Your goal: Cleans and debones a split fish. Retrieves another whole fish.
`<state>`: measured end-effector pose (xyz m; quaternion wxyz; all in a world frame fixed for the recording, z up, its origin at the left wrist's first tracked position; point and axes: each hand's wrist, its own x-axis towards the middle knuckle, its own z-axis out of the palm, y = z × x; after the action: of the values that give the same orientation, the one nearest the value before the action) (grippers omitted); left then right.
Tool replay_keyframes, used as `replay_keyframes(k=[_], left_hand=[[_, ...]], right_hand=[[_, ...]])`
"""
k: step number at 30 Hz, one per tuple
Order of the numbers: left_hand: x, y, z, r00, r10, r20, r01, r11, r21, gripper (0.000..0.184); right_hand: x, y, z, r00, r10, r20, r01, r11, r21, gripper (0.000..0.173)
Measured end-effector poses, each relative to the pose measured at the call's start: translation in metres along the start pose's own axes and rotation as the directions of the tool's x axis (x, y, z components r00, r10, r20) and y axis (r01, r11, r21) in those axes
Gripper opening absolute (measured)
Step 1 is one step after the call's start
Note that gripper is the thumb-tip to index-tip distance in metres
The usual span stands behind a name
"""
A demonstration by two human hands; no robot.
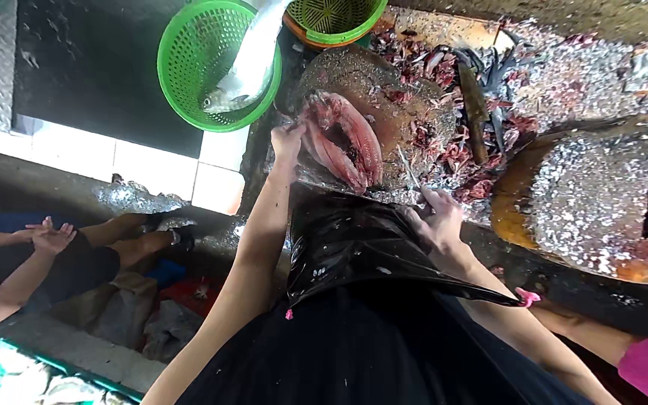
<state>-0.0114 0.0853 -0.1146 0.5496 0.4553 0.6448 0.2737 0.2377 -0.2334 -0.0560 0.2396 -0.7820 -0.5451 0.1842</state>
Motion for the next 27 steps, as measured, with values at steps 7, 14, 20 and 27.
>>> replay_keyframes(k=[7,14,20,27], left_hand=[[-0.012,-0.012,0.002,0.99,0.106,0.095,-0.09,0.983,-0.162,0.021],[-0.032,-0.016,-0.006,0.977,0.188,0.105,-0.164,0.966,-0.198,0.02],[-0.036,-0.011,-0.001,0.984,0.164,0.074,-0.141,0.96,-0.242,0.029],[-0.034,0.003,0.012,0.995,0.001,-0.104,-0.015,0.991,-0.135,0.033]], right_hand=[[0.07,-0.071,0.02,0.99,-0.031,0.138,-0.032,0.902,0.43,0.035],[0.122,-0.117,0.053,0.927,-0.02,0.374,-0.052,0.982,0.181,0.034],[0.115,-0.121,0.073,0.918,-0.072,0.391,0.023,0.991,0.128,0.027],[0.098,-0.123,0.064,0.887,-0.066,0.457,0.028,0.996,0.09,0.028]])
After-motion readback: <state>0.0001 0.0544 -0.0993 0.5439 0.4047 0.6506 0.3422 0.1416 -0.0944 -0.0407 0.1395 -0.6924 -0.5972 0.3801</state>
